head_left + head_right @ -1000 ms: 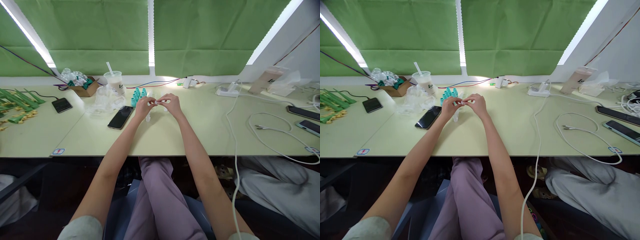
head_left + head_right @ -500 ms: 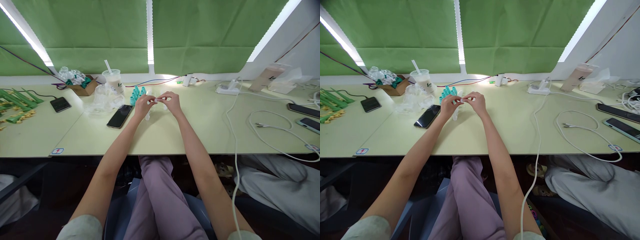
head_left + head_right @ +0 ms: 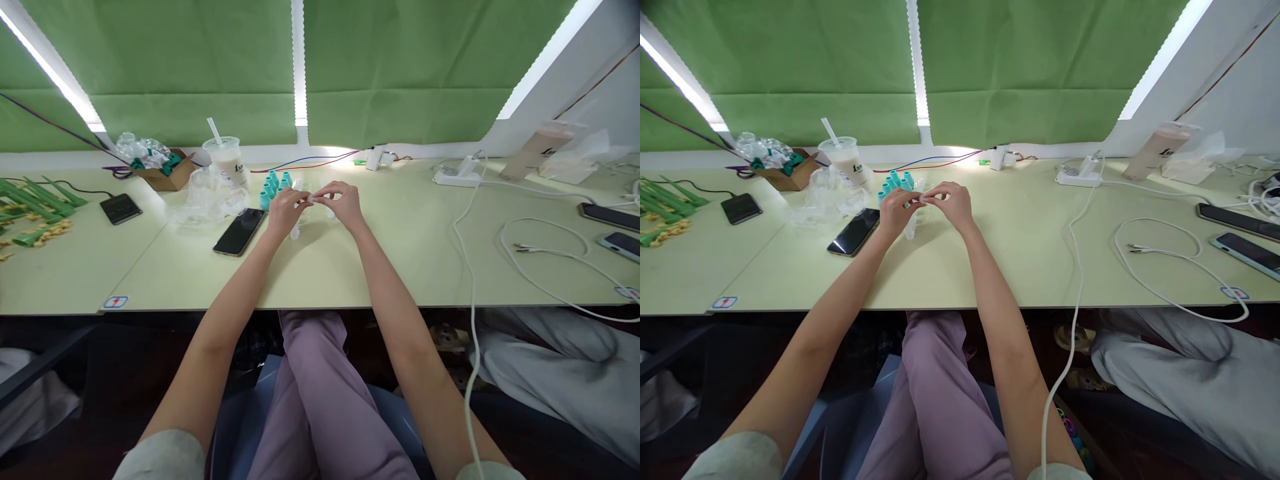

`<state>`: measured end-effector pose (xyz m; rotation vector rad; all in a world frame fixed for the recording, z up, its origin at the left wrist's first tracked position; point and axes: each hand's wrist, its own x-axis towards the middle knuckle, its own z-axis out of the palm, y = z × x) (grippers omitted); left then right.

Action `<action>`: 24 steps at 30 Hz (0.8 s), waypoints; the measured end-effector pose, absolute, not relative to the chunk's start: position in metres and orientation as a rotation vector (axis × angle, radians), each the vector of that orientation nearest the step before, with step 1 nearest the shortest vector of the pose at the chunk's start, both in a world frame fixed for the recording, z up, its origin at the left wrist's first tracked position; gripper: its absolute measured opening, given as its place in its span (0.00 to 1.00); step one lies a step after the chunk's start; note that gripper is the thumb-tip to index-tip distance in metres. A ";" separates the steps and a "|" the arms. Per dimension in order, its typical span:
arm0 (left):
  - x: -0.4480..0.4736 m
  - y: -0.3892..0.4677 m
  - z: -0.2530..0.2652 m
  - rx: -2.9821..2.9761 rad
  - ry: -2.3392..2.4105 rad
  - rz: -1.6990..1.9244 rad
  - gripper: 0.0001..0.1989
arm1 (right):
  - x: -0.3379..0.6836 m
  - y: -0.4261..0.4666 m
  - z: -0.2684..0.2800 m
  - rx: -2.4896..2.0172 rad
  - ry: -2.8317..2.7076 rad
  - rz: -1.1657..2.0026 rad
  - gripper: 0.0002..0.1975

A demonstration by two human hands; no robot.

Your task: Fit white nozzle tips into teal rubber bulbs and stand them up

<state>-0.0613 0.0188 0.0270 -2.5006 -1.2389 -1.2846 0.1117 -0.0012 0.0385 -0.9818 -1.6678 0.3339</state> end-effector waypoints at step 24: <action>-0.061 0.019 0.026 -2.458 -1.244 -1.334 0.15 | 0.111 -0.007 0.044 -0.933 -1.593 0.457 0.12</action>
